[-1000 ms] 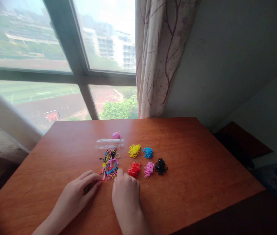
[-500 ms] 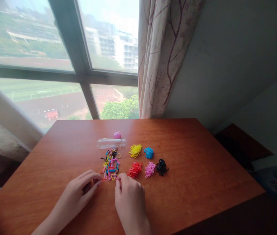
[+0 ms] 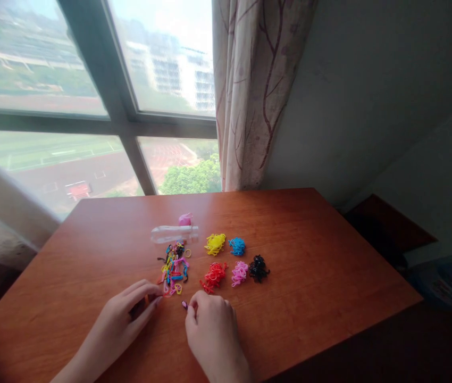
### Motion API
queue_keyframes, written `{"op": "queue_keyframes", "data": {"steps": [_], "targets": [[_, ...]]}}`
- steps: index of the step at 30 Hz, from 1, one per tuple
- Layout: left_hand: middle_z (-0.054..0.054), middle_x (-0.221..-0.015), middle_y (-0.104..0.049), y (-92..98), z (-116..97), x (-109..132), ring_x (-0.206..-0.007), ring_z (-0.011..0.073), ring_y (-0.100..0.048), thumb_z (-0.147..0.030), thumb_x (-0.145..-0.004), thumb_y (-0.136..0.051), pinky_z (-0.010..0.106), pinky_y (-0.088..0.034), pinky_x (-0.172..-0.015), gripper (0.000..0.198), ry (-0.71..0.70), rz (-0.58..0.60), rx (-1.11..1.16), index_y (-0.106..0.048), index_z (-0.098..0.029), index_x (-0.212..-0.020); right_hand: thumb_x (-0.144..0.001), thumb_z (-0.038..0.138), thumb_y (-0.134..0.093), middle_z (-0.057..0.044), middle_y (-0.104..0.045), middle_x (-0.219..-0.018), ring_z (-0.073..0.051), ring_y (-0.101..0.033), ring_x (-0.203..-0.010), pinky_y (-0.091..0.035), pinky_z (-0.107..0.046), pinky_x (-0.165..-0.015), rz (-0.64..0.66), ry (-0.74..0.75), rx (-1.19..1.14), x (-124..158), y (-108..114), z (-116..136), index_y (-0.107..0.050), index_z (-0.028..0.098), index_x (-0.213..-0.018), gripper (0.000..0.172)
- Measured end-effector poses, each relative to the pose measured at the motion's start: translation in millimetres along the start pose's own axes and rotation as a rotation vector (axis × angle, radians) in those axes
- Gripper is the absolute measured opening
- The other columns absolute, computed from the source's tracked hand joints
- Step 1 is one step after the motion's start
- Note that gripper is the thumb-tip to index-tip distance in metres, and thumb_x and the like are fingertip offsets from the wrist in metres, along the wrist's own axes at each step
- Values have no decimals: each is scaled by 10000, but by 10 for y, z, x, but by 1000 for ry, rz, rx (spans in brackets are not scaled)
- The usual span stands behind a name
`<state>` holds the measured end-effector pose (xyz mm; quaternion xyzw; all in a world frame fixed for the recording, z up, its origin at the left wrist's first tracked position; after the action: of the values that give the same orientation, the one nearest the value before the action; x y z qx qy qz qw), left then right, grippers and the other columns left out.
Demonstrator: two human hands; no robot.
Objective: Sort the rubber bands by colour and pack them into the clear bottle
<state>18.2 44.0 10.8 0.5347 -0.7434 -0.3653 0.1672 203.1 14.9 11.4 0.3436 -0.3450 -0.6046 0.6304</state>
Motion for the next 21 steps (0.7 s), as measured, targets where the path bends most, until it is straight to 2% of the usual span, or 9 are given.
{"op": "queue_keyframes", "data": {"steps": [3,7,14,18,21], "targets": [[1,-795,-637,-12,8,6,-653,123,-588,-232,-928,-484,213,-472,-638,160,1,6,-6,-639,-216,-896,-820,144,-599,39,-628,-573,-127,-561,-521,-246,-255,-527,-5,9,-17,3,32,4,-656,246,-733,146],[-2,-792,-630,-14,25,15,-645,122,-586,-230,-927,-484,212,-471,-634,153,3,3,-2,-636,-219,-914,-864,150,-550,48,-644,-629,-114,-577,-559,-269,-234,-545,-20,106,-111,-29,61,103,-639,241,-816,136],[-7,-804,-645,8,41,19,-641,117,-582,-235,-924,-496,212,-471,-637,148,11,-29,-2,-643,-222,-918,-869,142,-559,46,-666,-663,-114,-595,-577,-233,-258,-536,-47,104,20,-72,42,150,-621,243,-774,152],[-7,-804,-647,9,33,17,-644,118,-587,-233,-919,-496,212,-473,-639,155,20,-35,-2,-650,-226,-905,-887,164,-537,42,-652,-651,-109,-584,-565,-273,-248,-548,-100,122,-35,-61,106,87,-640,239,-789,161],[-8,-800,-648,7,35,18,-634,116,-583,-235,-916,-494,210,-470,-631,160,23,-35,-1,-653,-227,-905,-917,202,-496,24,-645,-641,-116,-584,-564,-320,-233,-568,-189,121,-91,-50,230,-71,-652,225,-810,190]]}}
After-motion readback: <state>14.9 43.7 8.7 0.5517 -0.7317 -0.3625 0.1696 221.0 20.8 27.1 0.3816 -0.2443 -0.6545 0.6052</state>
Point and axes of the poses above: each hand's wrist, its own x-axis away from the middle knuckle, its own y-axis out of the back of the hand, z = x × y, the point moved 5 cm from there along -x, towards the middle knuckle
